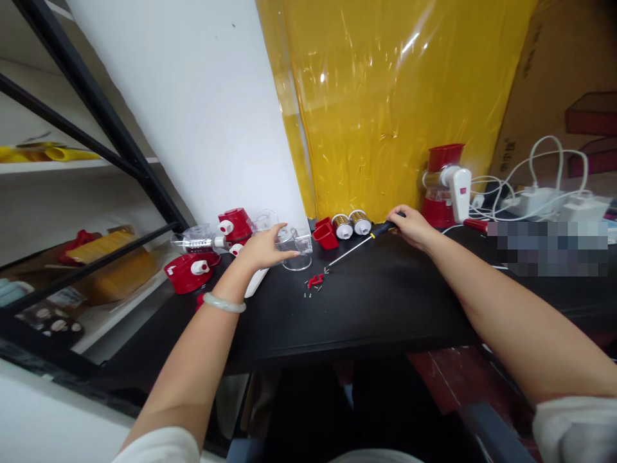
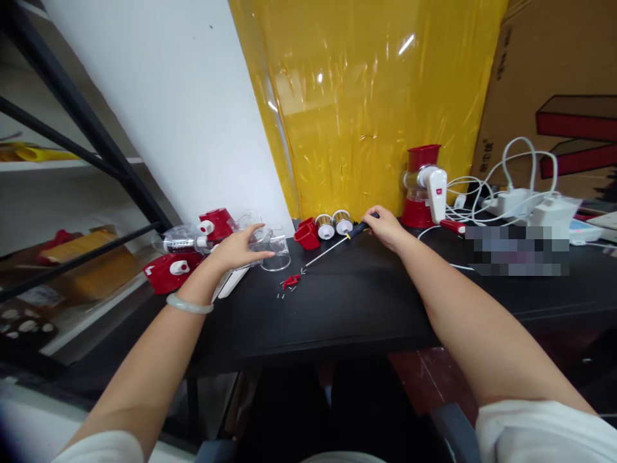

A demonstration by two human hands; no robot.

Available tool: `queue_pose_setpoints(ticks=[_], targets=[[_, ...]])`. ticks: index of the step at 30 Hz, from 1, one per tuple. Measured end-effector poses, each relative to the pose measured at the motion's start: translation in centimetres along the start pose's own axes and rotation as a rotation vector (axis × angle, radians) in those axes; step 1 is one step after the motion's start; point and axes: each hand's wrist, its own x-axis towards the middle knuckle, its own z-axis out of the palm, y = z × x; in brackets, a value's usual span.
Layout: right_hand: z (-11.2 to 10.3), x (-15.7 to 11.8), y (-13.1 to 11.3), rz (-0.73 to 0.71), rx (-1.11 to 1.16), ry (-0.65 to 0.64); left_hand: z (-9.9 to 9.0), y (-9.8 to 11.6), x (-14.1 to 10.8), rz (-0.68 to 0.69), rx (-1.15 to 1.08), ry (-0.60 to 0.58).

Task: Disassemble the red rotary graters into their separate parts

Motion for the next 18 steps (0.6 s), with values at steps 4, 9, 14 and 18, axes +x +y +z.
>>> queue_pose_setpoints(ticks=[4, 9, 14, 18], targets=[[-0.1, 0.1, 0.1, 0.011, -0.001, 0.002, 1.5, -0.2, 0.3, 0.000, -0.053, -0.020], [-0.1, 0.3, 0.2, 0.010, -0.011, 0.019, 2.4, 0.0, 0.2, -0.036, -0.112, -0.032], [0.0, 0.1, 0.1, 0.018, 0.014, 0.006, 3.5, -0.5, 0.4, -0.028, -0.181, -0.067], [0.1, 0.0, 0.0, 0.011, 0.024, 0.005, 3.9, -0.7, 0.4, -0.004, -0.213, -0.051]])
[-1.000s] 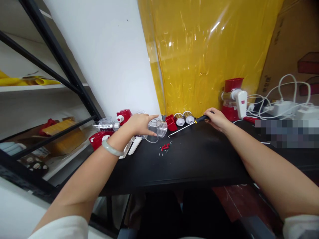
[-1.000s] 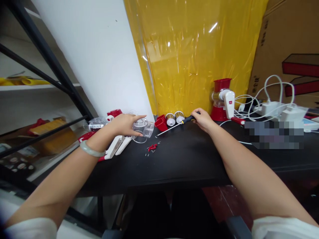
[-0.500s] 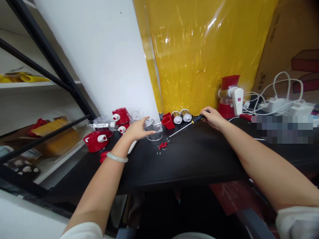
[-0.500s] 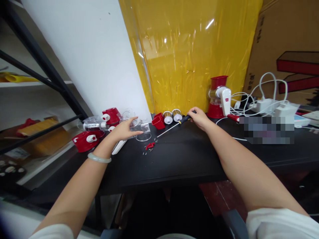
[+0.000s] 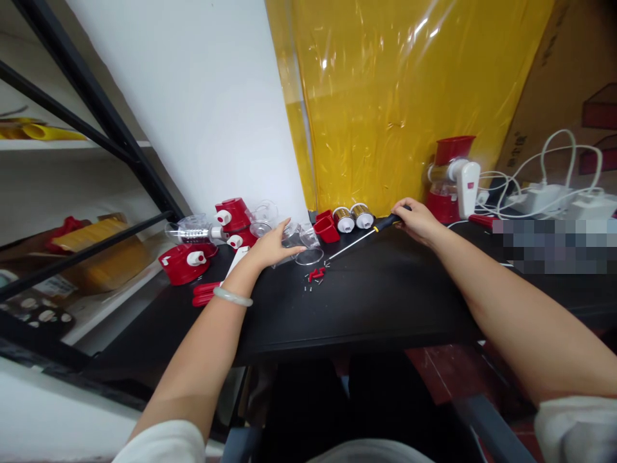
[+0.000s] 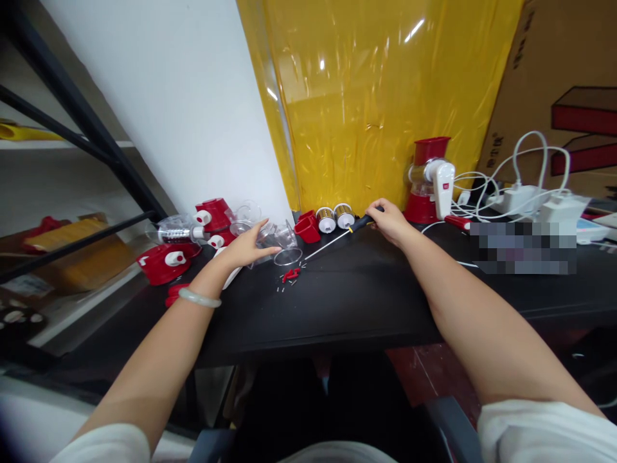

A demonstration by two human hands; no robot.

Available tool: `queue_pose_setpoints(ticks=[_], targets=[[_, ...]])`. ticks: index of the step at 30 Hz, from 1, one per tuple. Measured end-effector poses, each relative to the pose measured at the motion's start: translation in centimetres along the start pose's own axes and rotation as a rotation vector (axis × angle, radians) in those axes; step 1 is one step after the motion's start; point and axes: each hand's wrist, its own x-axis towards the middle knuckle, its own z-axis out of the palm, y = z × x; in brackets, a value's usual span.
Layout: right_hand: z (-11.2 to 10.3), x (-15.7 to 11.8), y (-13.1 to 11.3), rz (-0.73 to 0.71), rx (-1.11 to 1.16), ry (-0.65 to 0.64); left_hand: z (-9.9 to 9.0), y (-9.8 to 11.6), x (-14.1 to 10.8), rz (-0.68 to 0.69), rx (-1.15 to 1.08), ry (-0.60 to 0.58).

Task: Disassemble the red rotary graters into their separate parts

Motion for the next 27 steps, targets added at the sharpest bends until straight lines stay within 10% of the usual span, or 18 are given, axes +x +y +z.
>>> queue_pose_setpoints(ticks=[7, 13, 27], targets=[[0.1, -0.2, -0.1, -0.010, 0.013, 0.007, -0.6, 4.0, -2.3, 0.262, 0.122, 0.394], [0.1, -0.2, -0.2, -0.012, 0.057, 0.004, 1.8, 6.5, -3.0, 0.387, 0.191, 0.107], [0.3, -0.1, -0.2, -0.061, 0.124, -0.060, 2.4, 6.2, -2.8, 0.356, 0.138, -0.041]])
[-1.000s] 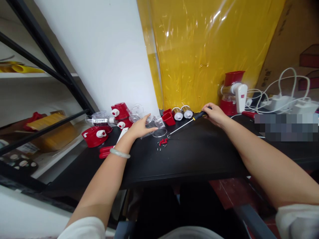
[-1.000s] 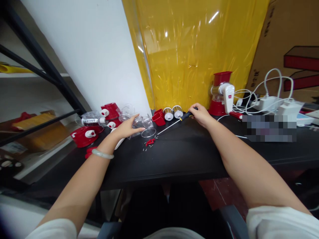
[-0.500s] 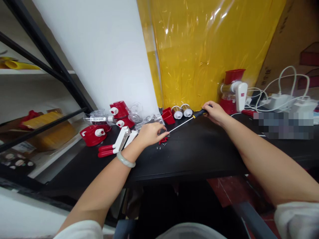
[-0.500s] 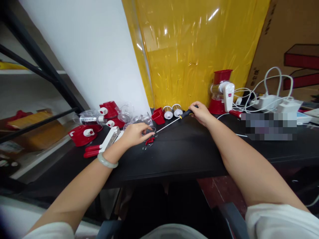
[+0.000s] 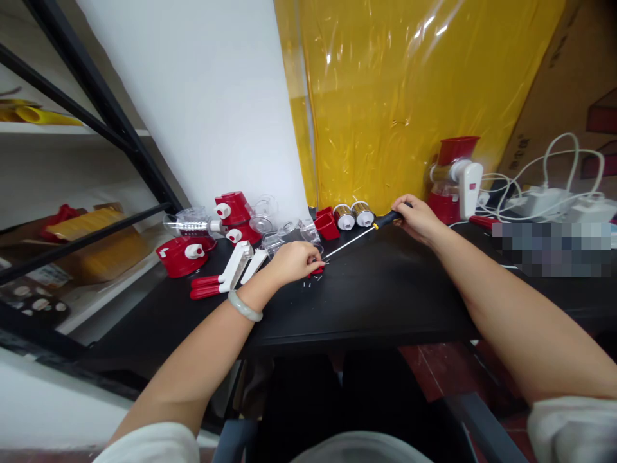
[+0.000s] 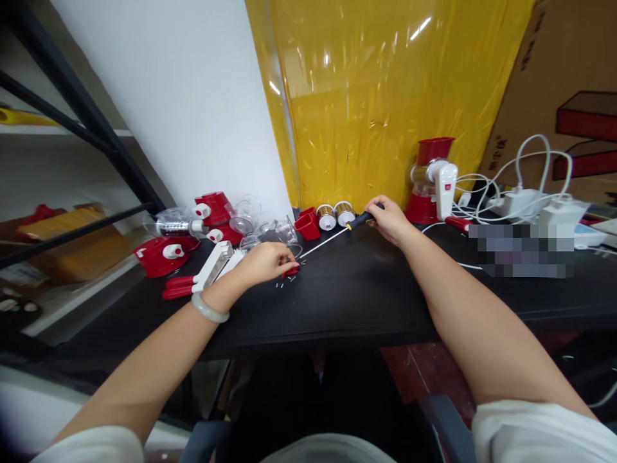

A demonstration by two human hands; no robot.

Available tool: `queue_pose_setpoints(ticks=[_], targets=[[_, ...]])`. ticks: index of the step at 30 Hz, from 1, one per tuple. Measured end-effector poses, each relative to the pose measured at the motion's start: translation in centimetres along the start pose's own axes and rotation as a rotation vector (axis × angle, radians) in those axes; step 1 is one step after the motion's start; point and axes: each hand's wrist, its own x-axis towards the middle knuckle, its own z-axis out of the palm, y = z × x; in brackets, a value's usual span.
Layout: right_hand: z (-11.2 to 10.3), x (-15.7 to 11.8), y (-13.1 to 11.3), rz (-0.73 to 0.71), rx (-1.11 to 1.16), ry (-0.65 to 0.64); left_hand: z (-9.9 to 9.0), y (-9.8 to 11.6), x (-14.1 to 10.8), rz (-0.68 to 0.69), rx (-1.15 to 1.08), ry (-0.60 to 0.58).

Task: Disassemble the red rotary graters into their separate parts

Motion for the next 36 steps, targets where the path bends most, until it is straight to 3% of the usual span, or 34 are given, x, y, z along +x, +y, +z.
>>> queue_pose_setpoints(ticks=[7, 9, 11, 13, 15, 17, 20, 24, 36], targets=[[-0.5, 0.5, 0.2, -0.013, -0.007, 0.043, 0.0, -0.6, -0.1, -0.005, -0.050, 0.007], [-0.7, 0.7, 0.3, -0.025, 0.002, 0.074, -0.5, -0.8, -0.2, -0.018, -0.056, 0.105], [-0.9, 1.0, 0.4, -0.049, 0.017, 0.123, -1.0, -1.4, -0.3, -0.033, -0.032, 0.276], [-1.1, 1.2, 0.4, -0.085, 0.049, 0.172, -1.4, -2.3, -0.4, -0.069, 0.010, 0.457], [-1.0, 1.3, 0.4, -0.113, 0.089, 0.203, -1.4, -3.5, -0.5, -0.137, 0.035, 0.554], [-0.8, 1.3, 0.4, -0.112, 0.127, 0.226, -1.1, -4.9, -0.7, -0.224, 0.011, 0.518], [-0.2, 1.1, 0.6, -0.085, 0.168, 0.234, -0.4, -6.6, -1.0, -0.314, -0.108, 0.340], [0.3, 0.8, 0.9, -0.101, 0.188, 0.201, -0.3, -7.1, -1.4, -0.308, -0.279, 0.256], [0.1, 0.7, 1.1, -0.142, 0.156, 0.141, 0.4, -7.3, -1.6, -0.219, -0.315, 0.318]])
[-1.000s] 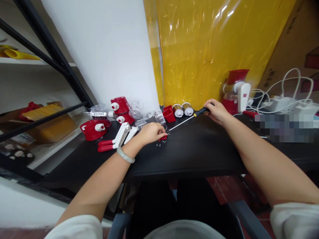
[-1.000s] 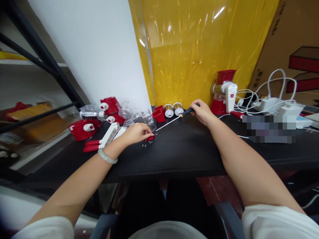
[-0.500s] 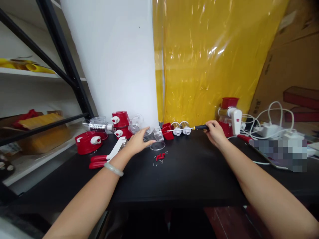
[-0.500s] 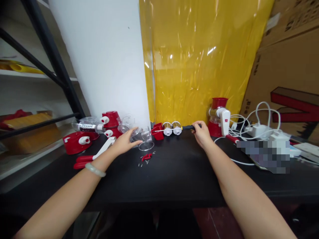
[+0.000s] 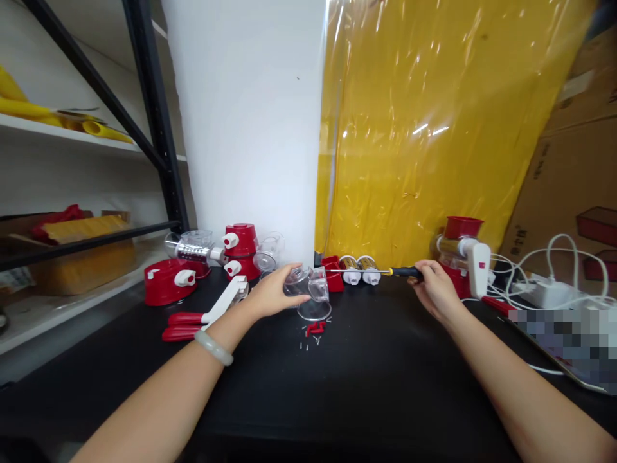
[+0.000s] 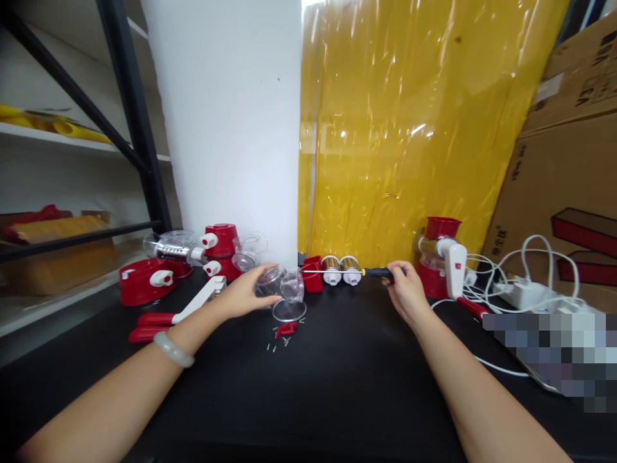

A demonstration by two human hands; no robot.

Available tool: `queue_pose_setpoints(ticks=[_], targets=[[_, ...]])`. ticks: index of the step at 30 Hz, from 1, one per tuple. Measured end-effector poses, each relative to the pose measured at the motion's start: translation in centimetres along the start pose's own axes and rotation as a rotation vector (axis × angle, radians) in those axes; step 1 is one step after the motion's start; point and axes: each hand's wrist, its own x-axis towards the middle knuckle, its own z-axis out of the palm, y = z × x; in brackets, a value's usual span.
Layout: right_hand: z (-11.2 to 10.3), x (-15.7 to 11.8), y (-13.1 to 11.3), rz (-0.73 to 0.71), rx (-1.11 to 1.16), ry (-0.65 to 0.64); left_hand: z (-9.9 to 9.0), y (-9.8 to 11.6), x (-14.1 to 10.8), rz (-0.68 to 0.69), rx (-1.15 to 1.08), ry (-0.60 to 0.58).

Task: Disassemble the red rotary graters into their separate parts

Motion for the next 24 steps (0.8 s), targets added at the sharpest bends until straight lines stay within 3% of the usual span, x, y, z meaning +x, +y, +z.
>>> queue_pose_setpoints(ticks=[12, 24], targets=[[0.0, -0.1, 0.1, 0.048, 0.020, 0.045, 0.2, 0.4, -0.2, 0.025, 0.019, 0.051], [0.3, -0.2, -0.6, 0.006, 0.049, -0.019, -0.4, 1.8, -0.3, 0.106, 0.074, 0.092]])
